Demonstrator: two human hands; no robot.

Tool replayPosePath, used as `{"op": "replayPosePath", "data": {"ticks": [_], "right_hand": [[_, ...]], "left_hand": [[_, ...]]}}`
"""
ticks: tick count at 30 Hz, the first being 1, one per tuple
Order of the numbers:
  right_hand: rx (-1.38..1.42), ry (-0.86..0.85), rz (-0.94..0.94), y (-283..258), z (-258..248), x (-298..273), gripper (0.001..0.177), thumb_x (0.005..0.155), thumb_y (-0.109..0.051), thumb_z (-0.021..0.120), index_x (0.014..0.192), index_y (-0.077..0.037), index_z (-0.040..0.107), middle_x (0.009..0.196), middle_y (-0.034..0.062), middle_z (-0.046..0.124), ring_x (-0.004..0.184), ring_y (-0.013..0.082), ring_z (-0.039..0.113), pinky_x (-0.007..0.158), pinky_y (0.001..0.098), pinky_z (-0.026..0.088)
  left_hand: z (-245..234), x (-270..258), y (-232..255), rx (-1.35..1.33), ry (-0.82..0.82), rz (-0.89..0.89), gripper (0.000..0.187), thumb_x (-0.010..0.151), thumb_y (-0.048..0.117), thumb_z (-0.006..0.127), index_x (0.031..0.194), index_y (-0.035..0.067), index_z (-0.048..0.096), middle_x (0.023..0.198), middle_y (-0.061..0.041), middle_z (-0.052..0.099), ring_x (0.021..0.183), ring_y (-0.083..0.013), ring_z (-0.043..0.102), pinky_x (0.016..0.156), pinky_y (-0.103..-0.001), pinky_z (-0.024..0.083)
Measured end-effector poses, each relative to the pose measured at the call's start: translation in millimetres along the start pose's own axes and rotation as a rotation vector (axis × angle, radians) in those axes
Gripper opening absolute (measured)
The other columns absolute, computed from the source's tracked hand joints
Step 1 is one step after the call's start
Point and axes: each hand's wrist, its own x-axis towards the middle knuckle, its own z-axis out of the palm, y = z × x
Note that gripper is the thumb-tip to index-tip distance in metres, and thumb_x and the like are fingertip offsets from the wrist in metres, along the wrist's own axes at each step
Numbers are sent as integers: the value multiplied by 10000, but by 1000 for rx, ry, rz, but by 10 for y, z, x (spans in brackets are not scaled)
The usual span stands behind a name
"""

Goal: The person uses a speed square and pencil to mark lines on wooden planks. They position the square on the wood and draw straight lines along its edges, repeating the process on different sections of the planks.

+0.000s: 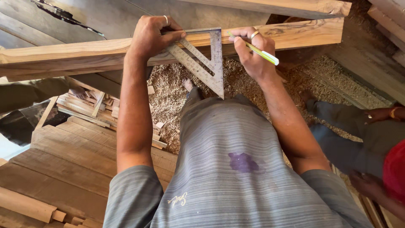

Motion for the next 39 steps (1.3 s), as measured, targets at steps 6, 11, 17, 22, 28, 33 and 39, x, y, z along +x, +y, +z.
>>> {"op": "replayPosePath", "data": {"ticks": [6,11,17,22,28,33,39], "right_hand": [[22,-13,-21,-50,-3,-13,121,1052,-71,588,1069,18,668,1008,150,796,926,204,811,709,273,647],[-6,-13,-52,54,30,-34,138,1064,-87,601,1067,15,694,996,162,797,839,166,784,631,263,610],[-82,-21,-61,188,103,-14,161,1059,-99,611,1048,16,722,941,165,795,649,104,715,436,229,511],[-165,-5,-181,109,110,-17,151,1111,-115,623,1107,7,711,970,142,779,790,138,755,593,242,593],[-302,-23,-166,17,117,-33,140,1062,-114,668,1055,8,735,873,139,772,650,162,695,491,277,532],[-252,-159,-74,53,43,-48,186,1097,-108,624,961,-9,702,871,154,758,582,116,666,381,246,460],[-249,-52,-204,74,112,-5,162,1099,-90,607,1027,9,712,822,136,736,604,127,634,446,264,482]], "left_hand": [[10,-18,-6,-11,-1,-37,205,926,243,881,967,59,800,822,-104,765,720,-180,756,667,-316,581],[62,-10,-92,37,6,-27,204,944,275,876,976,87,803,849,-78,779,711,-148,755,643,-302,591],[94,-22,-157,83,11,-1,211,955,288,878,965,92,801,828,-67,782,677,-139,744,611,-300,582],[96,-31,-143,68,25,7,218,947,287,884,952,87,798,814,-68,777,678,-138,745,612,-298,584],[94,-36,-136,76,35,12,202,949,280,887,957,97,803,831,-64,780,696,-140,753,626,-298,589],[87,-36,-126,83,56,13,205,929,281,902,951,100,806,822,-63,780,703,-146,757,636,-302,591],[107,-40,-151,103,64,62,191,939,272,901,955,106,810,842,-66,784,711,-147,757,650,-301,592]]}}
